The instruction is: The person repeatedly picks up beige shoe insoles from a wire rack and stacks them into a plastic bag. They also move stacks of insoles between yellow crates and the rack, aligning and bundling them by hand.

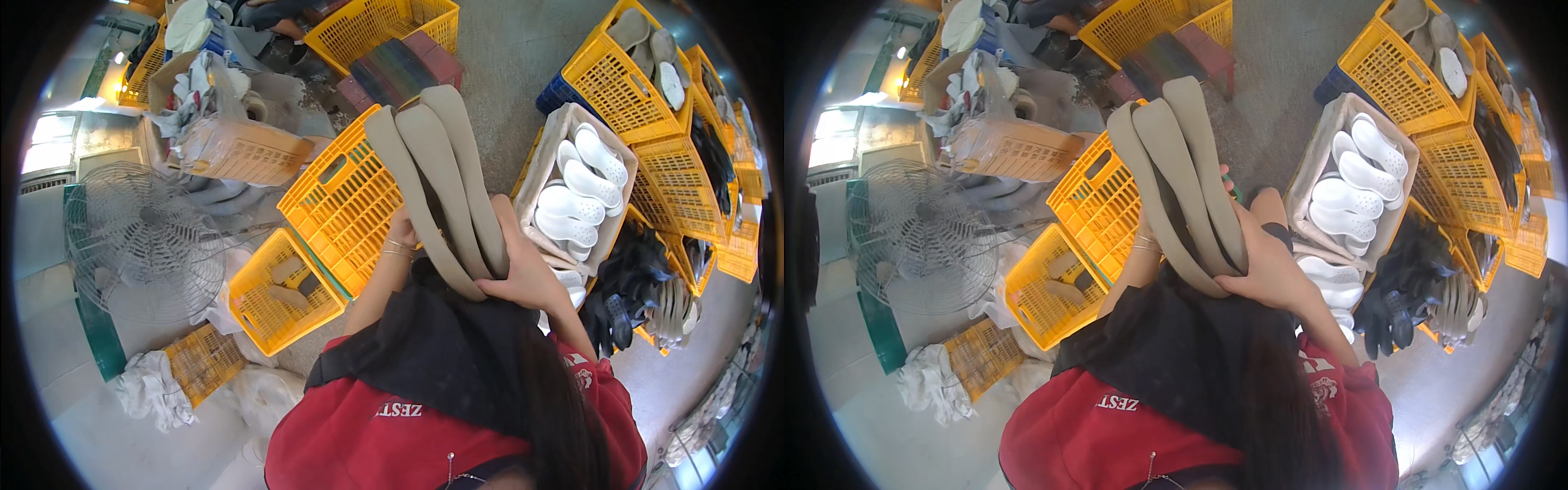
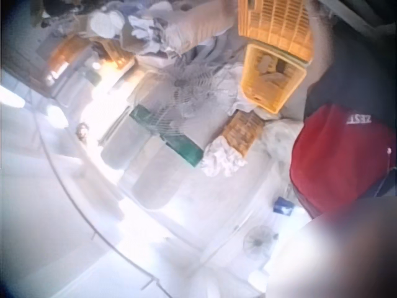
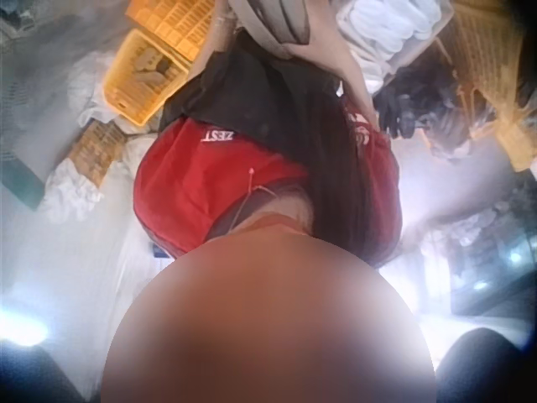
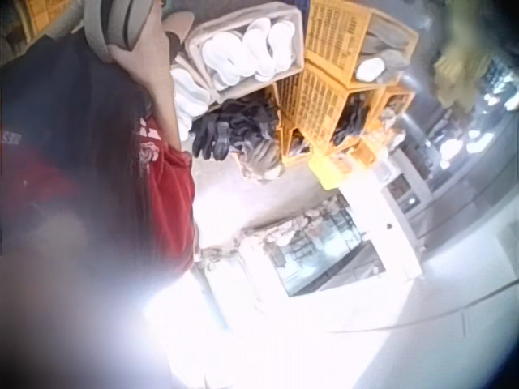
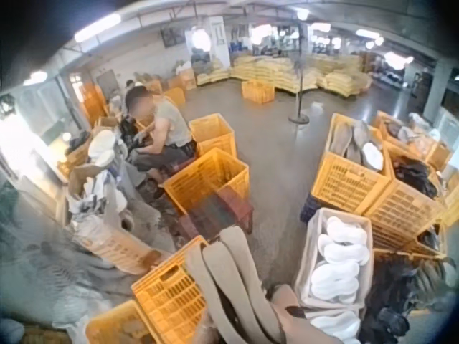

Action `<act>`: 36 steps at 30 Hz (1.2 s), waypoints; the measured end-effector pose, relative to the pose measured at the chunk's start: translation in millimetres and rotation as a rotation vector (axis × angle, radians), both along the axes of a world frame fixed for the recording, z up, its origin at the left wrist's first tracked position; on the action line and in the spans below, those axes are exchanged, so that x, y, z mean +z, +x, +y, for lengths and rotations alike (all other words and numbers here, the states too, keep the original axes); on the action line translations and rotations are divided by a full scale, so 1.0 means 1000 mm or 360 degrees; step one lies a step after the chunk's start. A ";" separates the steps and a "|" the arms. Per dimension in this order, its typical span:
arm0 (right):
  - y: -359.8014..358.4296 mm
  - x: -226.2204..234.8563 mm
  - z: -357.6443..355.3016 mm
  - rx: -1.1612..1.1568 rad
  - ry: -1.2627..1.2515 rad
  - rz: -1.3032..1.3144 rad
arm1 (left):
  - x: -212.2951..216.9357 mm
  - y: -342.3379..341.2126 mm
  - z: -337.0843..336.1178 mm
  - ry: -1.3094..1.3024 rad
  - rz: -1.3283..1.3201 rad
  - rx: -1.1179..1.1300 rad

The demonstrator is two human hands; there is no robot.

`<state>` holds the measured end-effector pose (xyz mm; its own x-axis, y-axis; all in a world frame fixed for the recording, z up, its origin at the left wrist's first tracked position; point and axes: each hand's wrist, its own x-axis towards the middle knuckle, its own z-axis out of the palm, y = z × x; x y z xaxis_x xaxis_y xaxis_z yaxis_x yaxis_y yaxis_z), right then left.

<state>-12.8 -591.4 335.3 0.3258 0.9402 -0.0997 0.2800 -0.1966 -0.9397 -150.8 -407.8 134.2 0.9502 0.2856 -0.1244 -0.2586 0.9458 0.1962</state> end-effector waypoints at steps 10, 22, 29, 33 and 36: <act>0.234 -0.037 0.109 0.0179 -0.0056 0.0134 | 0.000 0.184 0.098 0.0239 0.0079 0.0339; 0.344 -0.029 0.217 0.0675 0.0192 -0.0862 | -0.016 0.286 0.117 0.0220 0.0126 0.0849; 0.309 -0.056 0.297 0.0888 0.0086 -0.0755 | -0.016 0.267 0.138 0.0041 0.0062 0.1409; 0.269 -0.072 0.369 0.1001 0.0058 -0.0788 | -0.013 0.244 0.200 0.0042 0.0574 0.1627; 0.227 -0.084 0.448 0.1070 0.0059 -0.0825 | -0.019 0.215 0.272 -0.0014 0.0543 0.1787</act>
